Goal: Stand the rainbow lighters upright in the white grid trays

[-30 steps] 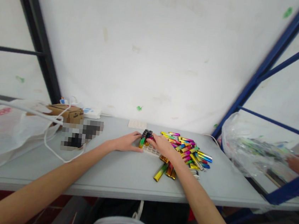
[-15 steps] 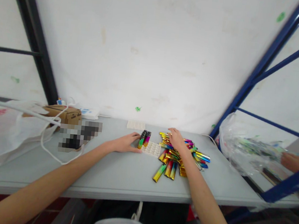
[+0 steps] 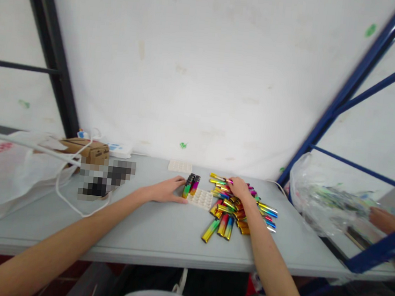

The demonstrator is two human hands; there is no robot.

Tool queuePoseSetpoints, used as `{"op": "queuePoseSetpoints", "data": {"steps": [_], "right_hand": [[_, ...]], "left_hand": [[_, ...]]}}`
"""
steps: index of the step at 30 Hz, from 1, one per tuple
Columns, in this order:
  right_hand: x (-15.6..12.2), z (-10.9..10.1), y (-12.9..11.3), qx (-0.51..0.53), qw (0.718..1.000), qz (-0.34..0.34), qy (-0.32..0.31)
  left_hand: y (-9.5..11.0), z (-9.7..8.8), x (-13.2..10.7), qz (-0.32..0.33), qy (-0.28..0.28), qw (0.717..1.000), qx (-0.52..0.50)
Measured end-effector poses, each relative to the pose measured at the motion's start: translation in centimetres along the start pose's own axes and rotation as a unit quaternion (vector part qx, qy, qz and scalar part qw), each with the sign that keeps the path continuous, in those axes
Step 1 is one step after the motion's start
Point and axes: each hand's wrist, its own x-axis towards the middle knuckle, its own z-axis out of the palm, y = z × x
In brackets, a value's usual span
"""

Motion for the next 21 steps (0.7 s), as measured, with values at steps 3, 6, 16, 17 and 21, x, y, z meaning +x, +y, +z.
{"op": "queuePoseSetpoints", "data": {"steps": [3, 6, 16, 17, 21], "right_hand": [[-0.1, -0.4, 0.1, 0.015, 0.999, 0.001, 0.028], [-0.2, -0.9, -0.3, 0.121, 0.984, -0.013, 0.129], [-1.4, -2.4, -5.5, 0.588, 0.799, -0.02, 0.125], [-1.8, -2.7, -6.2, 0.619, 0.778, -0.02, 0.104], [-3.0, -3.3, -8.4, 0.682, 0.729, -0.053, 0.027]], "left_hand": [[-0.1, 0.1, 0.0, -0.001, -0.004, 1.0, 0.008], [-0.1, 0.0, 0.0, -0.005, -0.004, 1.0, 0.009], [0.1, -0.1, 0.0, -0.009, -0.001, 1.0, -0.011], [0.1, -0.1, 0.0, -0.007, 0.0, 1.0, -0.011], [0.1, -0.1, 0.0, -0.002, 0.002, 1.0, -0.014]]}}
